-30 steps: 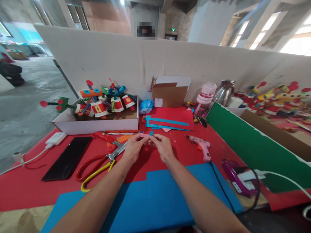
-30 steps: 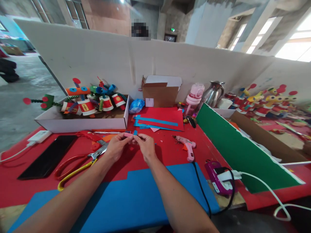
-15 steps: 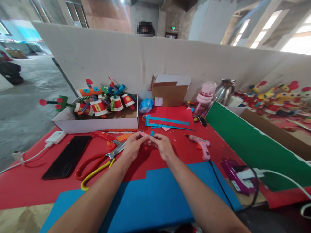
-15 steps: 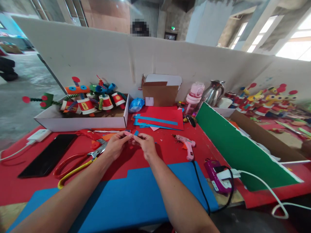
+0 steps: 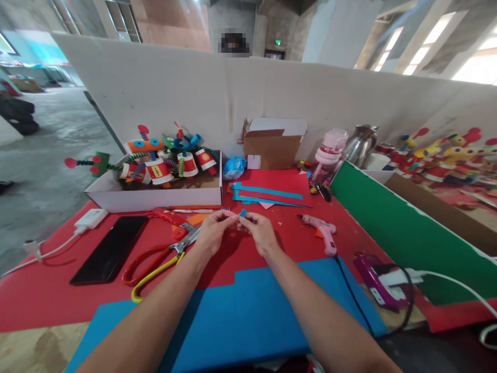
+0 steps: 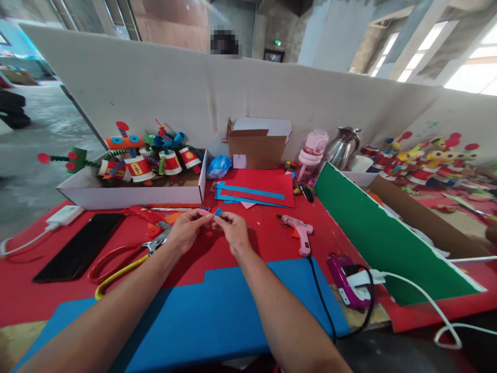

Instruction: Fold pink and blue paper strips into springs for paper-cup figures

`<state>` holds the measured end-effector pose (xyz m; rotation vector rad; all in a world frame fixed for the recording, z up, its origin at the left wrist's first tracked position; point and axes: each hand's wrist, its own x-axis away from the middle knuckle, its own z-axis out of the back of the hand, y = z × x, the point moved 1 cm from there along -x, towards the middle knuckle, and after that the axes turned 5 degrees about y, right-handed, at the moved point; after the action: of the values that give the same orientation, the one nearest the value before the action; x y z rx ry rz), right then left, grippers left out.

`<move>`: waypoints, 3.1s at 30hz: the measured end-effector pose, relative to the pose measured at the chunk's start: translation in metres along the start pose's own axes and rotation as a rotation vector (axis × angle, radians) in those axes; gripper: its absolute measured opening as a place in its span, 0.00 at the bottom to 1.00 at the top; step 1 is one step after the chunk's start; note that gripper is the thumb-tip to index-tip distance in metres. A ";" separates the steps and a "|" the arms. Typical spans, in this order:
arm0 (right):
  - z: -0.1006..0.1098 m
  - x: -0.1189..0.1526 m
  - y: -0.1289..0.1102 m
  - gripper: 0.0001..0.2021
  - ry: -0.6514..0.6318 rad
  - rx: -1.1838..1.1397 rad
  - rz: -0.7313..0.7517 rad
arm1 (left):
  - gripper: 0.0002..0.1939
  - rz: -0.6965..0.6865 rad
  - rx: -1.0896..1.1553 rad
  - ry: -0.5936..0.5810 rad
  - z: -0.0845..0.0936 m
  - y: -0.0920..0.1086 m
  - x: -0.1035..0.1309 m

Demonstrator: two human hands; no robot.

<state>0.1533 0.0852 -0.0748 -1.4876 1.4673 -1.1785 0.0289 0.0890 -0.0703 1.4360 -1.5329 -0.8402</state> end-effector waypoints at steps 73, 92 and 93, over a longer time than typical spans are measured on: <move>0.009 -0.006 -0.003 0.16 -0.167 -0.262 -0.166 | 0.15 -0.028 -0.108 -0.047 -0.006 0.002 0.006; 0.006 -0.003 -0.005 0.13 -0.071 -0.024 0.018 | 0.14 0.002 -0.112 -0.039 -0.001 0.001 0.001; 0.005 -0.003 -0.005 0.12 -0.046 -0.007 0.044 | 0.15 0.017 -0.093 -0.044 -0.002 0.002 0.002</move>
<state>0.1600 0.0878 -0.0726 -1.4704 1.4668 -1.1069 0.0302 0.0877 -0.0678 1.3437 -1.5159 -0.9268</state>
